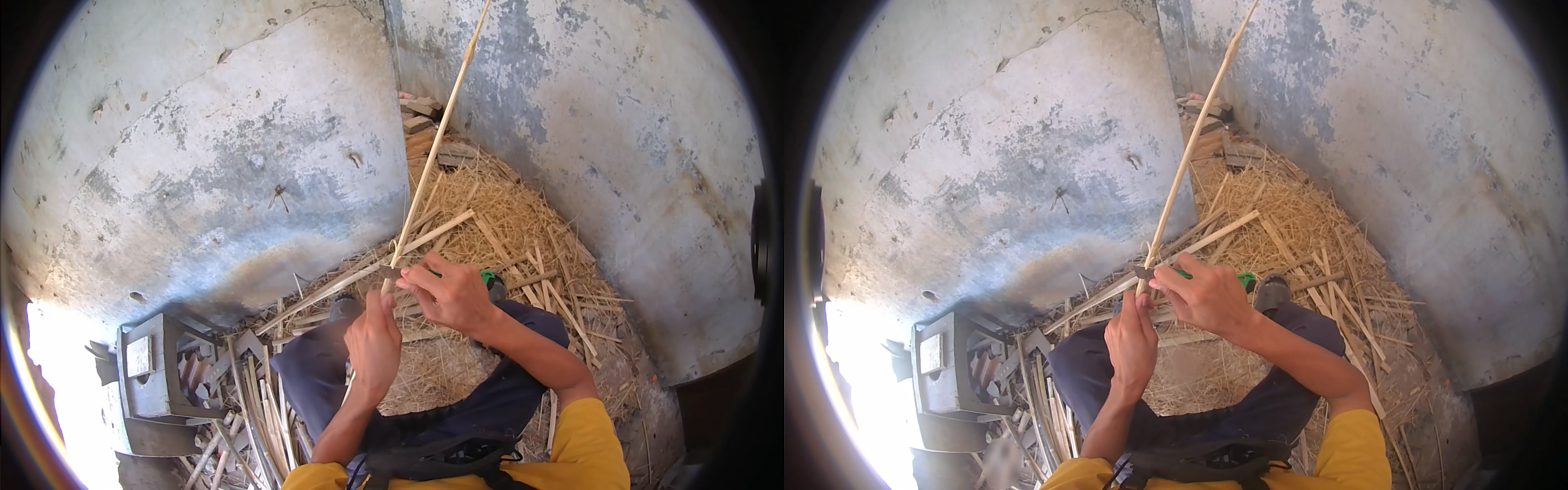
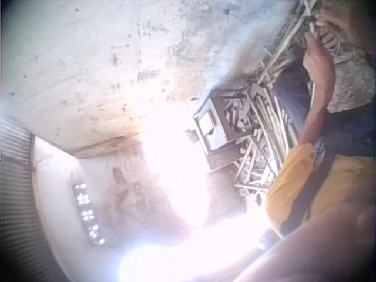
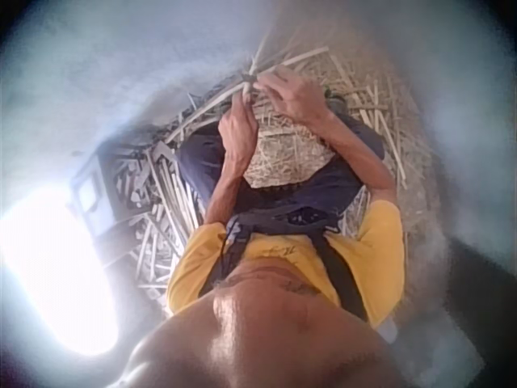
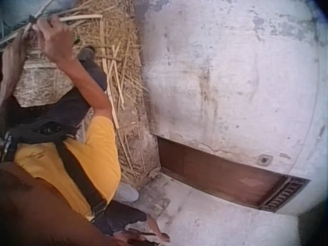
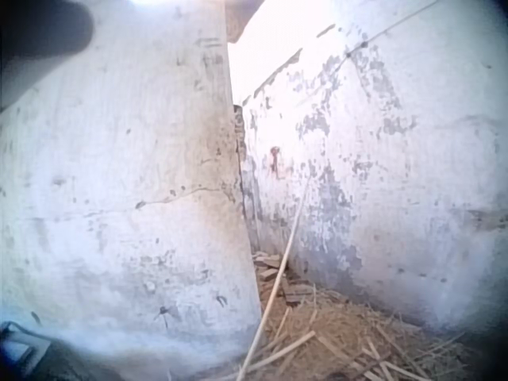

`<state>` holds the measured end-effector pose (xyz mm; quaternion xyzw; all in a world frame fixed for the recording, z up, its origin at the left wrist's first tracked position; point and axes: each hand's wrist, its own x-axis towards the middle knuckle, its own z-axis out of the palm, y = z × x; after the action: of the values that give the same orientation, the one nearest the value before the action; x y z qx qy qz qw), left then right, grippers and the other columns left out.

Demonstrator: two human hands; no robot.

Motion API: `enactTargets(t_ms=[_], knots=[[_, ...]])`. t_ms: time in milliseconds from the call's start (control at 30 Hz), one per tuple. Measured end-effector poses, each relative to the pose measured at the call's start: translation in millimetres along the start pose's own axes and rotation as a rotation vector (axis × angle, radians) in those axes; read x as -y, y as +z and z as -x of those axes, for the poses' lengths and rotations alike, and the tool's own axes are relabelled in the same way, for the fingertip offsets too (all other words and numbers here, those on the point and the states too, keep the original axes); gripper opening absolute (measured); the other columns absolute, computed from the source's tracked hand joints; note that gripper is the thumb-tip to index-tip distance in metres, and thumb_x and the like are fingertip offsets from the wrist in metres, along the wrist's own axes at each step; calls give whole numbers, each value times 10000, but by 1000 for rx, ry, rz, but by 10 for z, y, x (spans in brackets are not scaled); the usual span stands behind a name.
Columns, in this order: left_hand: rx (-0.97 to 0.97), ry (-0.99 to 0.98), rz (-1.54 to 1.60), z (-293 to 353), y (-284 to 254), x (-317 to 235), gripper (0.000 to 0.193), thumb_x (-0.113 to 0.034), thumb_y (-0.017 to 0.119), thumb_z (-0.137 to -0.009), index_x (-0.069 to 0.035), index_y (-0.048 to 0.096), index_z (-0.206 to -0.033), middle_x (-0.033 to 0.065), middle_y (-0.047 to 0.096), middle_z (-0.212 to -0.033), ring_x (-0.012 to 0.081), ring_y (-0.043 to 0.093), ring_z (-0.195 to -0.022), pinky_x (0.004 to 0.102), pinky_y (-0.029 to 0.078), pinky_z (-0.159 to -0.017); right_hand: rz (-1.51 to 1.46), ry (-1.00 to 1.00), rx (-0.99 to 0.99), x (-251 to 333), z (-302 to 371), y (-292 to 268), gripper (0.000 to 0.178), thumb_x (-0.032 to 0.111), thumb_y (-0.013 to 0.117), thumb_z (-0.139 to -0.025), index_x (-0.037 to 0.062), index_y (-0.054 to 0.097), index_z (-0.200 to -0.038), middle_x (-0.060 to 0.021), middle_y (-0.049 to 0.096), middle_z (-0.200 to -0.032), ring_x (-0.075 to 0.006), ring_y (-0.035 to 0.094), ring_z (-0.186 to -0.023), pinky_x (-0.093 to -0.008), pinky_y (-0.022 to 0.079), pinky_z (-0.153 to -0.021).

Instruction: The person shaves a long thin strip of wood using a small green-handled tool, held between their hands while sitting down.

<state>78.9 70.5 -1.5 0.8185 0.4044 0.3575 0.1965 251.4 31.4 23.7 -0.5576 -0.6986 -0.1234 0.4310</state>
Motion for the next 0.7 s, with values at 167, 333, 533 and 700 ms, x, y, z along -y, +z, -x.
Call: enactTargets(t_ms=[167, 333, 533, 700], knots=[[73, -102, -12, 490, -95, 90, 196, -129, 478, -1112, -14, 571, -984, 203, 579, -638, 455, 611, -596, 513, 434, -549, 53, 542, -250, -898, -418, -612, 73, 140, 722, -982, 81, 698, -1017, -64, 685, -876, -186, 654, -622, -379, 502, -562], [127, -171, 177, 264, -145, 200, 206, -186, 477, -1125, -21, 594, -1086, 194, 606, -672, 403, 616, -602, 498, 481, -581, -97, 448, -461, -812, -176, -654, 172, 191, 681, -1043, 28, 629, -1064, -37, 657, -840, -84, 605, -664, -255, 463, -577], [179, -278, 461, 99, -218, 139, 334, -277, 411, -1162, 3, 593, -1161, 135, 604, -775, 237, 581, -691, 394, 486, -694, -344, 91, -205, -447, -64, -178, 166, 175, 740, -995, 54, 646, -1058, -59, 696, -880, -150, 657, -675, -306, 499, -577], [175, -223, 462, 111, -193, 97, 304, -256, 426, -1156, 4, 583, -1161, 149, 628, -779, 267, 630, -721, 413, 497, -701, -344, -92, 39, -212, 19, -73, 150, 181, 784, -939, 86, 715, -1033, -65, 659, -842, -243, 646, -623, -356, 470, -513]])
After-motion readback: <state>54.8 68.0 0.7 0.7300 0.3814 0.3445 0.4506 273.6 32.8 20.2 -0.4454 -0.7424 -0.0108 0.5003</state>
